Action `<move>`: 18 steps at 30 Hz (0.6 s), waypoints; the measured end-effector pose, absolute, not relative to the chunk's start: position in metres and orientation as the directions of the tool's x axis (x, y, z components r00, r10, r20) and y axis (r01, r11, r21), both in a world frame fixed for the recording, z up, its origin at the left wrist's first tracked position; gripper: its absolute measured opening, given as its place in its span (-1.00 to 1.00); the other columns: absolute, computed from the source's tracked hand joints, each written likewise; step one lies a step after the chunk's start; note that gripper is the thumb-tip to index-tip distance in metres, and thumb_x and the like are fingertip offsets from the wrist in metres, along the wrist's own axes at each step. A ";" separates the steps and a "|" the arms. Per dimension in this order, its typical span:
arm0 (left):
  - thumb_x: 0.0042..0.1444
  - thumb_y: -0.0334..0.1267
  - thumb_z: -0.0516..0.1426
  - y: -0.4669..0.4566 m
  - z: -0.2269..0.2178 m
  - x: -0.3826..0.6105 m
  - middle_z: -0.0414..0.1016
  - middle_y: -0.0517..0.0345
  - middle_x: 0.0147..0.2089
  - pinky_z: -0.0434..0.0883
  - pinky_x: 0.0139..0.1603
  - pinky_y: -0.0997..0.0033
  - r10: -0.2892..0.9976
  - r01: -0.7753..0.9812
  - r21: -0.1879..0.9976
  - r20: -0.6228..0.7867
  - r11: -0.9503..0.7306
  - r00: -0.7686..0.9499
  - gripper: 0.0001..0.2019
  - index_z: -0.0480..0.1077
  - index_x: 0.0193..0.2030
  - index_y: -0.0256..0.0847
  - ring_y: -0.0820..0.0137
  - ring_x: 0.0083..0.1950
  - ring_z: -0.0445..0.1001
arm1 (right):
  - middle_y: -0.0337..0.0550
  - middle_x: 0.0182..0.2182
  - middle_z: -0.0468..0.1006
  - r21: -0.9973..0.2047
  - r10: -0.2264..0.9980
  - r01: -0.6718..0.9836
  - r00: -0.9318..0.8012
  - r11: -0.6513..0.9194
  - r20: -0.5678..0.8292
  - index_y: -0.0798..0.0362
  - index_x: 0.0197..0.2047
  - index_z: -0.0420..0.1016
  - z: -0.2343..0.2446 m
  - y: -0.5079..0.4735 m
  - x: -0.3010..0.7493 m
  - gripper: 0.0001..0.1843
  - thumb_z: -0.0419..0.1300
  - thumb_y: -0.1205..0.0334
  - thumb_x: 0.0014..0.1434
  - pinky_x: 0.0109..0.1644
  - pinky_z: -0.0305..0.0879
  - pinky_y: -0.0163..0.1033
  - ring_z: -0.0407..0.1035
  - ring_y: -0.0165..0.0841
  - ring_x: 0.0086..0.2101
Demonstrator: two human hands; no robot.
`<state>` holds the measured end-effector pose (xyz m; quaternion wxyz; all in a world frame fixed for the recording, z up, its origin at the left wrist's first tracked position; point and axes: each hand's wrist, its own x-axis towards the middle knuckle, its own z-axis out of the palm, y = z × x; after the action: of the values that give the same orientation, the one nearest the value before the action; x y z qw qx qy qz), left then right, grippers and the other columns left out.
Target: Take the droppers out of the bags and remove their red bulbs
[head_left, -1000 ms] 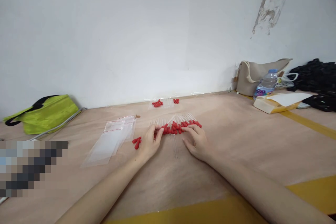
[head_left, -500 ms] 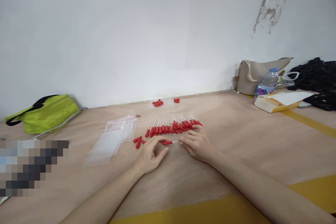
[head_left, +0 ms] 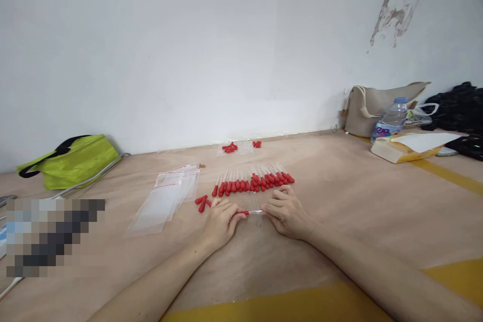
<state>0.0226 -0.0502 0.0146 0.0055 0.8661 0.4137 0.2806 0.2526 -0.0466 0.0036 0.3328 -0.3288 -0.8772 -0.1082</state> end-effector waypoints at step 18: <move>0.03 -0.15 0.04 -0.019 0.047 -0.059 0.43 0.15 -0.29 0.35 -0.34 0.42 0.902 0.835 0.491 0.433 -0.247 0.013 -0.77 0.40 -0.22 -0.16 0.40 -0.37 0.42 | -0.22 -0.32 0.56 -0.239 0.672 0.772 -0.305 0.589 0.675 -0.03 -0.23 0.47 -0.004 -0.038 0.257 -0.76 0.00 0.32 0.15 -0.15 -0.02 -0.21 0.34 -0.38 -0.34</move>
<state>-0.0585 -0.0194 0.0471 0.0479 0.7100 0.6116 0.3459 0.2571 -0.0385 -0.0038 0.3827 -0.4485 -0.8051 -0.0650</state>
